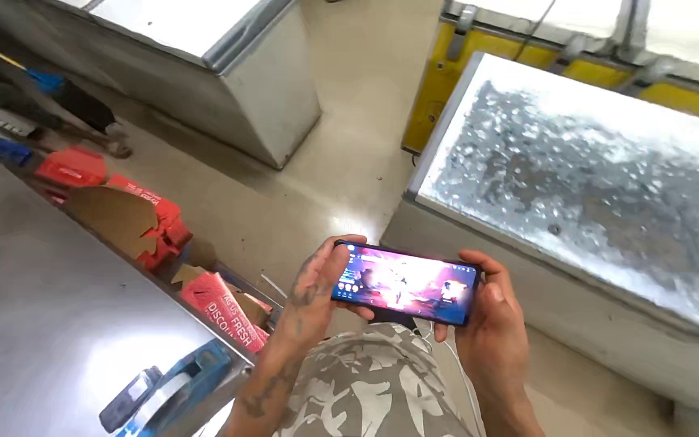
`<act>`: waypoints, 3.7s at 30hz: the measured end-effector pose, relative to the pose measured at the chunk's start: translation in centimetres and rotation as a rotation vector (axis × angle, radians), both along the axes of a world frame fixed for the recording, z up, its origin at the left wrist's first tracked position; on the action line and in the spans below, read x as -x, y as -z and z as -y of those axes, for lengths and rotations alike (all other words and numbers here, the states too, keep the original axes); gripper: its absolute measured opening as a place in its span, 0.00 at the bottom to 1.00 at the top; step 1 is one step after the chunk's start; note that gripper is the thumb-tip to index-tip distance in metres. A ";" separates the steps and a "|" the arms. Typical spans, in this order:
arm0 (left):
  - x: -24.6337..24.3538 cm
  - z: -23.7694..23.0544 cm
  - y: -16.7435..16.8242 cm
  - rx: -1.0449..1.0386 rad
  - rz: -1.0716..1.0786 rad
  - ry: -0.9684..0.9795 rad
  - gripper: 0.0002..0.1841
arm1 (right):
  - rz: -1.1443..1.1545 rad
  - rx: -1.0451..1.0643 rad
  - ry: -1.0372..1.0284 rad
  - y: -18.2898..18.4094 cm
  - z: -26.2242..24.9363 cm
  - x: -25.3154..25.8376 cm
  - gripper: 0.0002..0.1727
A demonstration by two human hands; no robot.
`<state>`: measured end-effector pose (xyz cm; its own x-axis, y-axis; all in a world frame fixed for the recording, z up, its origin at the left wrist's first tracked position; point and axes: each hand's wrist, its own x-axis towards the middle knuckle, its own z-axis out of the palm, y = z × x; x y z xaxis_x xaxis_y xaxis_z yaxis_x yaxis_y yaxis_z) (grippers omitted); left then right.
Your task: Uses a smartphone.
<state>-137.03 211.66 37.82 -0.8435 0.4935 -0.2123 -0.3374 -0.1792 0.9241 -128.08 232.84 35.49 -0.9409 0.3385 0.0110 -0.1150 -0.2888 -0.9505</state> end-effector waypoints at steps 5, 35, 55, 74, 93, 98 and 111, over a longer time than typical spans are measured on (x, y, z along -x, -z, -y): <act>9.5 -1.2 -1.2 -0.116 -0.034 -0.136 0.26 | 0.054 -0.016 -0.197 -1.7 -3.3 14.0 0.30; 71.3 -16.9 1.5 -0.274 0.114 0.274 0.29 | -0.048 -0.135 0.047 -5.4 -14.4 65.9 0.40; 106.9 -35.8 -3.0 -0.096 0.042 0.022 0.28 | 0.094 -0.094 -0.150 -4.5 -37.6 108.0 0.42; 149.8 -63.3 -5.7 -0.194 0.067 0.592 0.33 | 0.144 -0.057 0.363 -4.6 -60.4 142.3 0.45; 187.2 -92.9 -5.3 -0.201 -0.045 0.443 0.37 | 0.034 -0.151 0.246 -9.6 -90.5 180.6 0.42; 199.9 -100.3 -5.8 -0.264 -0.010 0.594 0.39 | 0.099 -0.092 0.289 -10.3 -97.0 191.0 0.43; 222.8 -126.3 -8.5 -0.125 -0.118 0.870 0.43 | 0.182 0.025 0.634 -7.0 -119.0 211.7 0.28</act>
<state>-359.80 337.97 46.32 -0.1714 0.9840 -0.0496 -0.3048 -0.0051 0.9524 -339.82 351.82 42.49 -0.5453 0.8257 -0.1445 -0.1084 -0.2404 -0.9646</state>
